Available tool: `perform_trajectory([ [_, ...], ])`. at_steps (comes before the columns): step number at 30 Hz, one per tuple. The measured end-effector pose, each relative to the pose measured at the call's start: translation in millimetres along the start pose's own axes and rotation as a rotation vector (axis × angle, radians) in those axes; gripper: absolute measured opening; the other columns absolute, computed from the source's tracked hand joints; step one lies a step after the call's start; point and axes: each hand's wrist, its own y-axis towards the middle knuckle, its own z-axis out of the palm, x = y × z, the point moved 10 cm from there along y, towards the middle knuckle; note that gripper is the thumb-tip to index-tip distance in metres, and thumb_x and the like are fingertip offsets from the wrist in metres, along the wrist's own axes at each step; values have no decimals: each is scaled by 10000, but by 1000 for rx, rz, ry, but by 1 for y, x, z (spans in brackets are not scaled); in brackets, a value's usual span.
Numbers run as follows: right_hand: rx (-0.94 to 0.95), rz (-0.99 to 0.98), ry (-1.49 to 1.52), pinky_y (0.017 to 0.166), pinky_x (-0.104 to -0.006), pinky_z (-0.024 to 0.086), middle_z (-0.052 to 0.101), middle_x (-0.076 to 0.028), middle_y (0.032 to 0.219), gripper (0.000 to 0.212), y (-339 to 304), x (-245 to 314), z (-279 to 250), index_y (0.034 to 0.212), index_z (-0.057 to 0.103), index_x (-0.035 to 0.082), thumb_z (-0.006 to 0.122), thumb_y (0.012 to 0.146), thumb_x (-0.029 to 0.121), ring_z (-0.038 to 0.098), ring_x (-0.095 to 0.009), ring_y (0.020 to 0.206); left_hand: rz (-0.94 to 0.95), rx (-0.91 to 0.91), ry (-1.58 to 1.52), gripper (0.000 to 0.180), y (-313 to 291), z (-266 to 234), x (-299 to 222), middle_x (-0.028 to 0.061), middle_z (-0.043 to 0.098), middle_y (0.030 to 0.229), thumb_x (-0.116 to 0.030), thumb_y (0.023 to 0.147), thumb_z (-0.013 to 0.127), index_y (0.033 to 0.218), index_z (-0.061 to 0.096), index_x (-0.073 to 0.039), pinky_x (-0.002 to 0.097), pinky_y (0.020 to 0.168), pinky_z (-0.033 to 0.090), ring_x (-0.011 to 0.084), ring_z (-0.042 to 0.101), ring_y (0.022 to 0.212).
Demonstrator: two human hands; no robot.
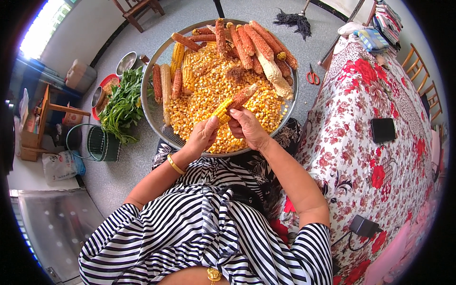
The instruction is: Removing kernels from corn cobs into a metal basin.
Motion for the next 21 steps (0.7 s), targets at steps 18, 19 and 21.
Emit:
perform_trajectory([
  [18, -5, 33, -26, 386, -168, 172, 268, 73, 572, 211, 0, -2, -2, 744, 397, 151, 484, 852, 310, 231, -16, 448, -155, 97, -250, 411, -5, 10, 1, -51, 287, 530, -449, 892, 361, 662, 362, -108, 197, 329, 231, 40, 257, 415],
  [19, 14, 29, -27, 386, -166, 175, 273, 73, 572, 202, 1, -2, 0, 750, 404, 149, 485, 848, 306, 235, -16, 450, -143, 111, -269, 411, -5, 10, 1, -51, 294, 525, -451, 891, 361, 669, 372, -106, 195, 327, 231, 40, 260, 415],
  [21, 2, 42, -28, 382, -165, 174, 278, 77, 570, 216, -1, 0, 4, 750, 407, 147, 500, 845, 317, 235, -14, 444, -118, 68, -170, 449, -3, 6, 2, -16, 345, 511, -464, 881, 377, 659, 406, -75, 237, 363, 253, 80, 313, 417],
])
